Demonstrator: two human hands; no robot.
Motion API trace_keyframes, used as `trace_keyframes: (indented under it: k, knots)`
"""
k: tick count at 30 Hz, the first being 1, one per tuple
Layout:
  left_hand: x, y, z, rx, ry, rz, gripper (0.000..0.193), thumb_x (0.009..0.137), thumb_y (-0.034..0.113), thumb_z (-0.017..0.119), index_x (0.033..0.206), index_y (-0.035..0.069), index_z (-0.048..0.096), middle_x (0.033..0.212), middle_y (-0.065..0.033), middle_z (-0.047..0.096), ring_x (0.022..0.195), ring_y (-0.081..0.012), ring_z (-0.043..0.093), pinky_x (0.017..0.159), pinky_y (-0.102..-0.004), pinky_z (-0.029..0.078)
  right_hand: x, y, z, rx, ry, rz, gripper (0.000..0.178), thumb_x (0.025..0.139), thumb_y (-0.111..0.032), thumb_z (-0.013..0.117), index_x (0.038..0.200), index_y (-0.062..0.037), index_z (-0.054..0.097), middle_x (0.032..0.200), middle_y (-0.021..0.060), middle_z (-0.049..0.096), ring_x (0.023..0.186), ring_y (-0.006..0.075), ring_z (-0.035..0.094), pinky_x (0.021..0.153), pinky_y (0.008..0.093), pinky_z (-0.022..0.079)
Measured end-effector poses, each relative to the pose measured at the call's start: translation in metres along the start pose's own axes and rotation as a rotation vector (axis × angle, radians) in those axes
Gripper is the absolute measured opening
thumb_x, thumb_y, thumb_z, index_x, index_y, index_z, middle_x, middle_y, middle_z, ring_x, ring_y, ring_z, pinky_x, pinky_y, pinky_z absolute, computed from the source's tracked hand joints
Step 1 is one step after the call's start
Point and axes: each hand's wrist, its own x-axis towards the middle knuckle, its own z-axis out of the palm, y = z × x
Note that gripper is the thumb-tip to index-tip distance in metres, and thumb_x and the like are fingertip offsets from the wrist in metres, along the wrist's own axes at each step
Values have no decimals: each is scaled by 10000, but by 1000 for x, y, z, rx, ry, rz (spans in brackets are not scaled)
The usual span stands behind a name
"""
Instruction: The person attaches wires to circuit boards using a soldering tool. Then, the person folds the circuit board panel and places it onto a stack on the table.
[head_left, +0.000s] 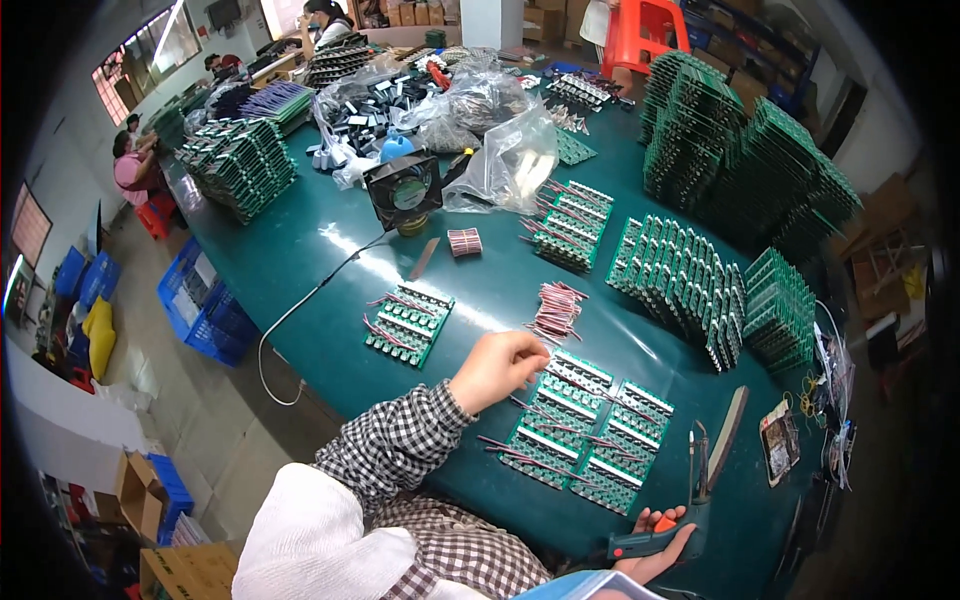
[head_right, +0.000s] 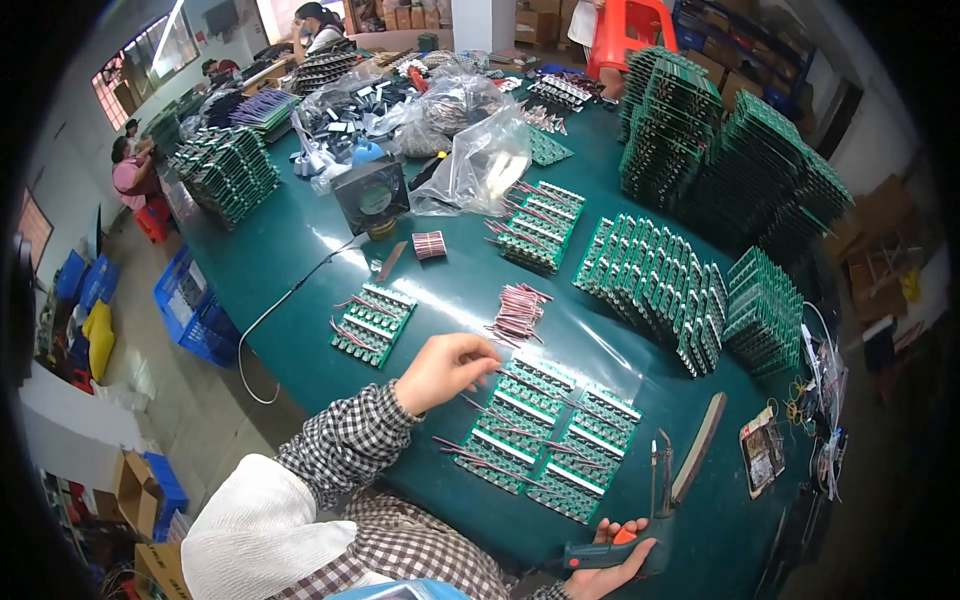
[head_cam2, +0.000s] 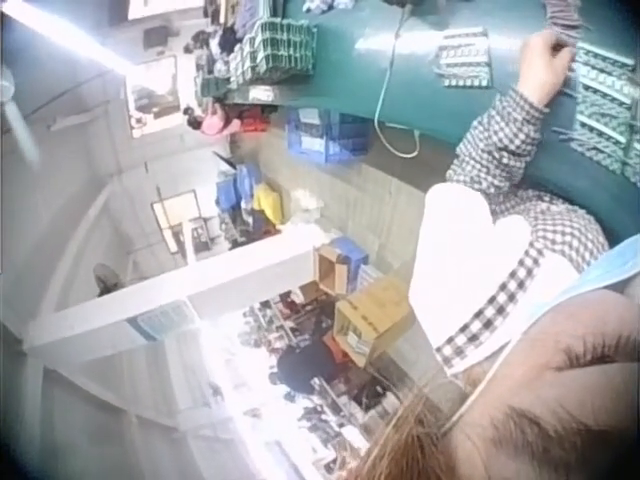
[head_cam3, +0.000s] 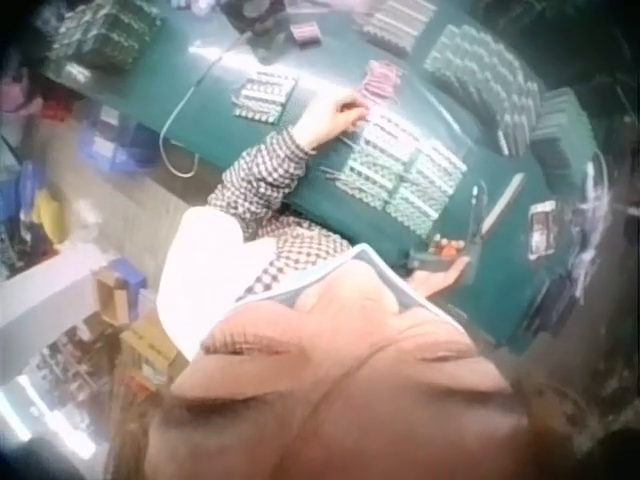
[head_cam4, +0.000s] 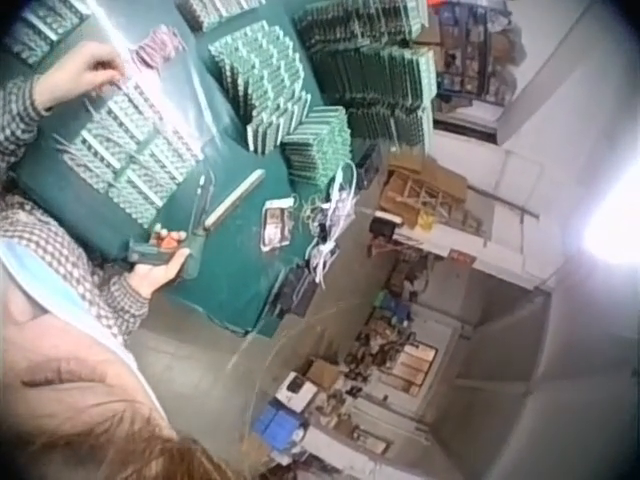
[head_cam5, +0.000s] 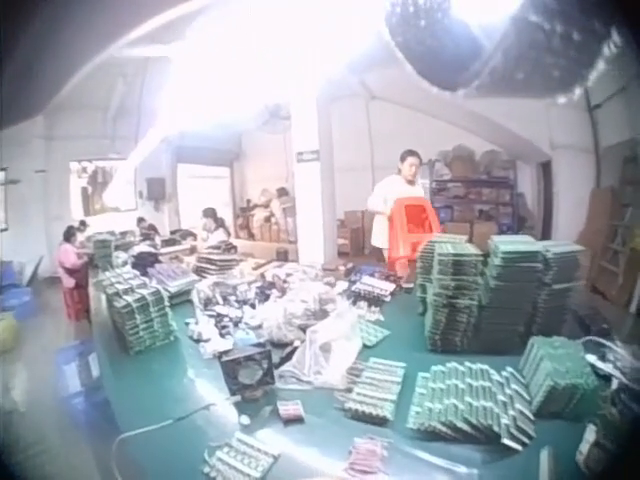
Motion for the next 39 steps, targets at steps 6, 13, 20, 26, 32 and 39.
trace_keyframes:
  k: [6, 13, 20, 26, 32, 39]
  knots:
    - [-23, 20, 36, -14, -217, 123, 112, 888, 25, 647, 988, -20, 667, 863, -63, 636, 709, -92, 630, 623, -232, 521, -5, -10, -16, 16, -15, 59, 375, 933, -436, 597, 1101, -104, 551, 929, -1, 580, 775, 141, 574, 766, 333, 503]
    - [-23, 26, 65, -550, -462, -449, 132, 909, 59, 647, 1022, -8, 662, 907, -84, 686, 757, -102, 652, 678, -215, 546, -13, -18, -4, 124, -153, 158, 457, 936, -480, 566, 1125, -70, 496, 931, 25, 571, 772, 172, 599, 684, 382, 549]
    - [-36, 26, 73, -642, -492, -541, 157, 904, 50, 649, 1049, -9, 653, 931, -73, 683, 751, -100, 654, 669, -214, 547, -24, -18, -17, 144, -149, 200, 474, 931, -491, 570, 1104, -56, 495, 927, 26, 559, 758, 164, 607, 646, 356, 568]
    - [-51, 35, 85, -588, -591, -424, 276, 901, 5, 633, 1176, -17, 627, 940, -77, 686, 770, -113, 661, 682, -220, 547, -18, -12, -6, 52, -171, 186, 497, 932, -501, 561, 1141, -55, 491, 945, 28, 564, 770, 164, 605, 687, 362, 549]
    - [-41, 22, 77, 75, -508, 332, 251, 804, -24, 687, 1051, 19, 672, 875, -88, 637, 745, -193, 651, 629, -258, 522, -24, -25, -20, -12, -158, 138, 497, 937, -495, 556, 1144, -50, 476, 956, 36, 574, 769, 171, 621, 696, 371, 561]
    - [-57, 22, 101, 411, -427, 715, 282, 683, -12, 657, 962, 25, 674, 865, -63, 603, 737, -210, 622, 612, -305, 512, -42, -29, -29, -49, -94, 135, 418, 993, -440, 482, 1155, -55, 452, 965, 34, 553, 783, 164, 591, 675, 331, 555]
